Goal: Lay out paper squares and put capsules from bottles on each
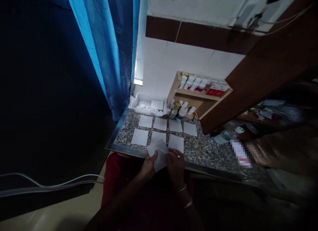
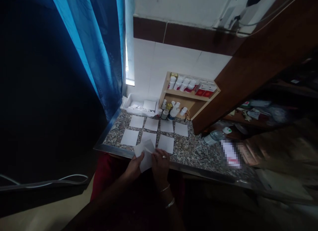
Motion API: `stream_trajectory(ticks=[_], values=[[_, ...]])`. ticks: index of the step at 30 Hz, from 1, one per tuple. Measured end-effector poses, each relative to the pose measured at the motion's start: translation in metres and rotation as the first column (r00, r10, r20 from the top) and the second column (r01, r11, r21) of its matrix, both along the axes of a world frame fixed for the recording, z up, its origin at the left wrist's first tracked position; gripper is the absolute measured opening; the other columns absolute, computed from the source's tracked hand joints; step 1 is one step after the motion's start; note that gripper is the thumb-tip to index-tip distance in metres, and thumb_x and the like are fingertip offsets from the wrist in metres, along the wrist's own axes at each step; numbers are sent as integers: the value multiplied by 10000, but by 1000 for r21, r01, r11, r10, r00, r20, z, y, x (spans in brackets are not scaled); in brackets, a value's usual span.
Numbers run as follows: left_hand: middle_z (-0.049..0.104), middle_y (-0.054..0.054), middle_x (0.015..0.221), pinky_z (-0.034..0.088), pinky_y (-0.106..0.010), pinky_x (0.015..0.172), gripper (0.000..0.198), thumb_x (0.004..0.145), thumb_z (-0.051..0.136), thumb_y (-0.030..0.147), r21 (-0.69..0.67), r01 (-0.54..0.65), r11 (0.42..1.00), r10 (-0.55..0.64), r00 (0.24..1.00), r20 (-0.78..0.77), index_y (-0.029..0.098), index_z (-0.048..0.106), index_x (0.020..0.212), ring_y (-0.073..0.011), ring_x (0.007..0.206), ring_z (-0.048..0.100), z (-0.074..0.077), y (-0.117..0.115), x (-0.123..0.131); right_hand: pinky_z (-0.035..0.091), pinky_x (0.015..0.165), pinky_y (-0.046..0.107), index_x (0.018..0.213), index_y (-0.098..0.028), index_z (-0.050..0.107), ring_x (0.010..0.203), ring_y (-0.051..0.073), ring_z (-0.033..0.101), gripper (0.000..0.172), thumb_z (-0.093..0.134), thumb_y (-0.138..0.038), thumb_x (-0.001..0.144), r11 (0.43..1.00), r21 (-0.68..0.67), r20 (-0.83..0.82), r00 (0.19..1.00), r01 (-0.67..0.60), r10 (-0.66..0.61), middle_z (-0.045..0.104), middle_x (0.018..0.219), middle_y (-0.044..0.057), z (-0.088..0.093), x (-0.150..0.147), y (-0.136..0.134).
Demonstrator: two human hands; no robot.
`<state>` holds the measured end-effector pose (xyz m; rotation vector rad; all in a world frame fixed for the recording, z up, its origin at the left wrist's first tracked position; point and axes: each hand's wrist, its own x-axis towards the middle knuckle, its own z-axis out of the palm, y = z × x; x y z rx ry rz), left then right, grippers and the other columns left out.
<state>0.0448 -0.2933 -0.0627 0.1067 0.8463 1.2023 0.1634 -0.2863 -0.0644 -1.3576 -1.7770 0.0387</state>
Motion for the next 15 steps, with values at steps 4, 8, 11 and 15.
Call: stream_trajectory(ticks=[4, 8, 11, 15], values=[[686, -103, 836, 480, -366, 795, 469, 587, 751, 378, -14, 2, 1000, -2, 1000, 9, 133, 594, 954, -277, 893, 628, -2, 0, -2, 424, 855, 383, 769, -191, 591, 963, 189, 521, 115, 519, -259, 826, 998, -56, -103, 994, -27, 21, 631, 944, 65, 2, 2, -1], [690, -98, 823, 483, -371, 794, 453, 603, 741, 383, 4, 18, 1000, -18, 1000, 4, 137, 595, 954, -278, 882, 633, -3, -2, -2, 438, 737, 326, 735, -181, 580, 801, 177, 550, 206, 507, -355, 818, 974, -210, -293, 944, 90, -151, 617, 830, 54, 0, 8, -1], [691, -103, 841, 484, -372, 797, 474, 596, 745, 391, -20, 14, 1000, -14, 1000, -19, 135, 596, 966, -276, 877, 636, -3, -4, -2, 423, 636, 288, 747, -171, 571, 663, 163, 534, 277, 508, -437, 792, 923, -342, -394, 865, 176, -310, 596, 708, 29, -3, 14, -1], [690, -101, 862, 492, -371, 784, 514, 590, 753, 385, -44, 5, 999, -6, 1000, -23, 139, 582, 1008, -260, 837, 647, -5, -5, -3, 407, 625, 278, 790, -163, 574, 657, 170, 536, 323, 529, -481, 748, 878, -423, -422, 809, 224, -410, 614, 711, 34, -7, 26, 1]])
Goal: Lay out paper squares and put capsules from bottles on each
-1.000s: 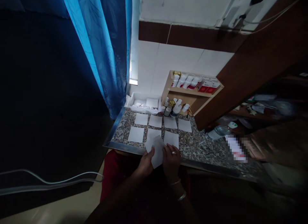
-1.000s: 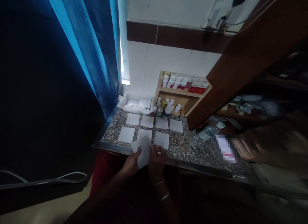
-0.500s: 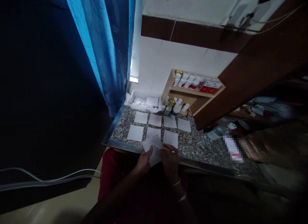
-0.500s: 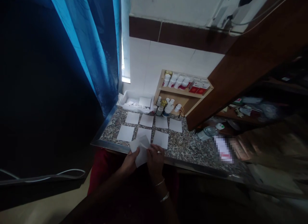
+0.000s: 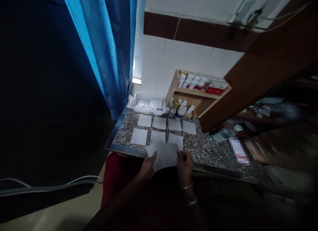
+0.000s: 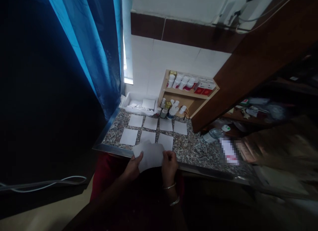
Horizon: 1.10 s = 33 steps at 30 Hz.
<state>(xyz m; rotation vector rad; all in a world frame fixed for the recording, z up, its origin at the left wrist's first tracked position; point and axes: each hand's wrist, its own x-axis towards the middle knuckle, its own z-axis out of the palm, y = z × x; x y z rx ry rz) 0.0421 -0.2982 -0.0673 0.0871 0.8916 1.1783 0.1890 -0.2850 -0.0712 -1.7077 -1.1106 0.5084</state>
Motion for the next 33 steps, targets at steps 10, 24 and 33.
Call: stream_trajectory(ticks=[10, 24, 33], values=[[684, -97, 783, 507, -336, 724, 512, 575, 769, 373, -58, -6, 998, 3, 999, -49, 114, 575, 971, -245, 807, 651, -7, -8, -9, 377, 633, 312, 691, -132, 627, 652, 214, 533, 492, 443, -587, 729, 954, -74, 240, 934, 289, -265, 642, 677, 119, -27, 103, 43], [687, -105, 811, 512, -349, 737, 470, 627, 742, 349, -97, 34, 995, -41, 997, -72, 118, 576, 1001, -246, 789, 656, -12, -11, -5, 370, 590, 329, 834, -93, 670, 672, 257, 603, 370, 457, -396, 826, 883, -296, 590, 797, 364, -130, 659, 761, 194, -48, 132, 69], [686, -100, 811, 513, -341, 726, 469, 617, 748, 353, -79, 44, 996, -49, 997, -63, 124, 581, 991, -239, 785, 655, -7, -8, -3, 392, 708, 388, 1063, -50, 593, 856, 293, 569, 527, 398, -484, 836, 933, -106, 625, 753, 343, -206, 630, 894, 219, -37, 118, 56]])
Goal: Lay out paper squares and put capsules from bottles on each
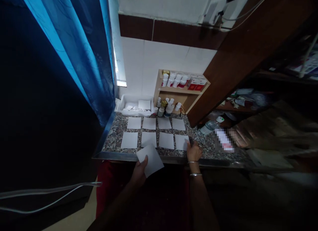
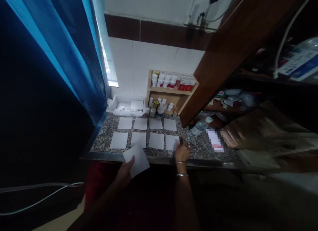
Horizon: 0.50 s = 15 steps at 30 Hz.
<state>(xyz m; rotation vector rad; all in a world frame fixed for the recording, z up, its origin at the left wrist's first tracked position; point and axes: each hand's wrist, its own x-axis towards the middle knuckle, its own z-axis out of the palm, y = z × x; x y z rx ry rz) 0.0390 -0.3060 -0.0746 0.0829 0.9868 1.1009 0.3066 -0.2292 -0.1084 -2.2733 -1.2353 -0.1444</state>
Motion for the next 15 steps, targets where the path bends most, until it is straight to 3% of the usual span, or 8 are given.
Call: stream_trajectory(ticks=[3, 6, 8, 11, 15], values=[[684, -102, 794, 512, -342, 723, 462, 600, 757, 359, -1, -6, 1000, 6, 1000, 6, 114, 591, 955, -244, 795, 652, 2, 2, 3, 382, 809, 408, 1029, -89, 618, 934, 264, 543, 500, 345, -473, 863, 964, 173, 30, 980, -200, 198, 623, 969, 180, 12, -27, -16], [685, -102, 801, 510, -355, 733, 458, 592, 761, 360, 15, -11, 1000, 11, 1000, 24, 117, 595, 943, -247, 798, 651, 1, 4, 7, 390, 843, 390, 965, -146, 649, 936, 218, 546, 385, 390, -415, 874, 861, 207, 54, 884, -465, 464, 637, 969, 121, 24, -69, -37], [687, -105, 826, 505, -363, 753, 465, 593, 760, 358, 38, -17, 999, 15, 999, 38, 121, 597, 959, -250, 814, 649, 0, 5, 9, 386, 861, 389, 952, -159, 652, 956, 205, 543, 324, 417, -369, 878, 789, 209, 99, 815, -578, 571, 644, 963, 109, 28, -97, -50], [689, -113, 850, 495, -367, 784, 481, 596, 759, 352, 53, -35, 998, 32, 998, 51, 118, 596, 983, -254, 849, 643, 0, 5, 11, 371, 889, 397, 974, -153, 646, 984, 199, 537, 272, 436, -301, 883, 737, 211, 159, 766, -643, 623, 650, 954, 108, 28, -125, -59], [691, -114, 836, 495, -363, 779, 467, 602, 754, 356, 67, -40, 997, 37, 998, 47, 110, 598, 968, -253, 839, 645, 0, 4, 11, 384, 873, 400, 970, -155, 655, 986, 210, 519, 252, 458, -280, 874, 760, 193, 220, 782, -621, 584, 642, 993, 114, 25, -137, -59]])
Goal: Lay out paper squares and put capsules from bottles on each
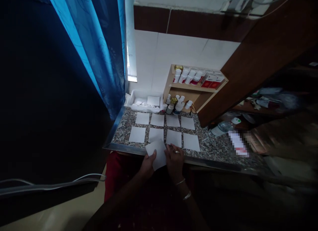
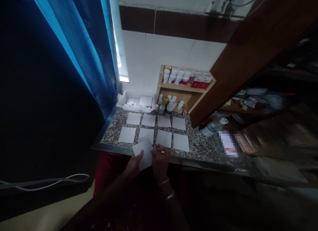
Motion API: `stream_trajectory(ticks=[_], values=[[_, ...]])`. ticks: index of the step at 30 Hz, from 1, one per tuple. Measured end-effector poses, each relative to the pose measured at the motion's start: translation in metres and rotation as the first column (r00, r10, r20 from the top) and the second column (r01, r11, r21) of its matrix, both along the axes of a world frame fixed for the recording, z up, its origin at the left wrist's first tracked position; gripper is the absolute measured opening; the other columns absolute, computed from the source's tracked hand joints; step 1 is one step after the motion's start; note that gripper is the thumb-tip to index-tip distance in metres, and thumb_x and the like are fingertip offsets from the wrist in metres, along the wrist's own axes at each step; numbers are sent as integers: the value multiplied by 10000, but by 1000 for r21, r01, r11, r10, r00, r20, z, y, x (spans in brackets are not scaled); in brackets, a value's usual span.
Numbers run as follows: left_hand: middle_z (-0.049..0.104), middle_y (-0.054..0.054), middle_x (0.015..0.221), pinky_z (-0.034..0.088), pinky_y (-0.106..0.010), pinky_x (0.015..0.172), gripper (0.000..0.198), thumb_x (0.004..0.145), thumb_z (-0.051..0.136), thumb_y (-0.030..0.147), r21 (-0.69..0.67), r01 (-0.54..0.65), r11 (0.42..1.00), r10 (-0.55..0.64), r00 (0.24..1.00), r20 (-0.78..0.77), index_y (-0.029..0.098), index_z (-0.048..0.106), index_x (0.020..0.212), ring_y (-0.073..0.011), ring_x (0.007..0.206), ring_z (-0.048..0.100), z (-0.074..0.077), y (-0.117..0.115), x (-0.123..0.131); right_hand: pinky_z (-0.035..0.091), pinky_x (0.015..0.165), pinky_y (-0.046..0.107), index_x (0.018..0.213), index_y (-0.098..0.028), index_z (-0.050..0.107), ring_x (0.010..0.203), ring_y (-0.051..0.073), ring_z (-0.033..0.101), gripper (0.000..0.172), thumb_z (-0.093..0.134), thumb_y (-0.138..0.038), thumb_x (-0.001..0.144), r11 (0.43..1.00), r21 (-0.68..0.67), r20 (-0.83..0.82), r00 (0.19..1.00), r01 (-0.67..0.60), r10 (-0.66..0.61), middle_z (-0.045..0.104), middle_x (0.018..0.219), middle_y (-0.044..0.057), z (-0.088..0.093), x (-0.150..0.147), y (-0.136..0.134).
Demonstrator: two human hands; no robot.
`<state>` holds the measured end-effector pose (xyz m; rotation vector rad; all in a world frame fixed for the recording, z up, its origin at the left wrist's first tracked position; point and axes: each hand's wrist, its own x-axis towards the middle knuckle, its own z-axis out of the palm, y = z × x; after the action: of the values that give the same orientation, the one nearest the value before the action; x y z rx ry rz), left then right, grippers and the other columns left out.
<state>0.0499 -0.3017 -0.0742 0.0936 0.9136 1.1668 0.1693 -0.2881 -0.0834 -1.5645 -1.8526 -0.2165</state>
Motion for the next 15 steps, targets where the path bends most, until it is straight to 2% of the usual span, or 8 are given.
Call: stream_trajectory(ticks=[9, 15], values=[[690, -122, 861, 498, -355, 744, 524, 581, 763, 370, 13, 8, 1000, -8, 1000, -1, 109, 596, 1003, -254, 817, 647, -1, 0, 0, 405, 876, 441, 971, -183, 655, 1033, 237, 487, 226, 455, -205, 867, 999, 50, 74, 997, 10, -13, 636, 1028, 99, -1, -3, -4], [688, -110, 859, 496, -346, 738, 536, 588, 758, 375, 20, 1, 1000, -1, 1000, -6, 115, 579, 1022, -235, 786, 649, -2, 0, 1, 419, 872, 426, 995, -155, 639, 1017, 230, 496, 220, 480, -222, 858, 997, 75, 37, 999, 1, -3, 644, 1006, 108, -6, -5, -2]])
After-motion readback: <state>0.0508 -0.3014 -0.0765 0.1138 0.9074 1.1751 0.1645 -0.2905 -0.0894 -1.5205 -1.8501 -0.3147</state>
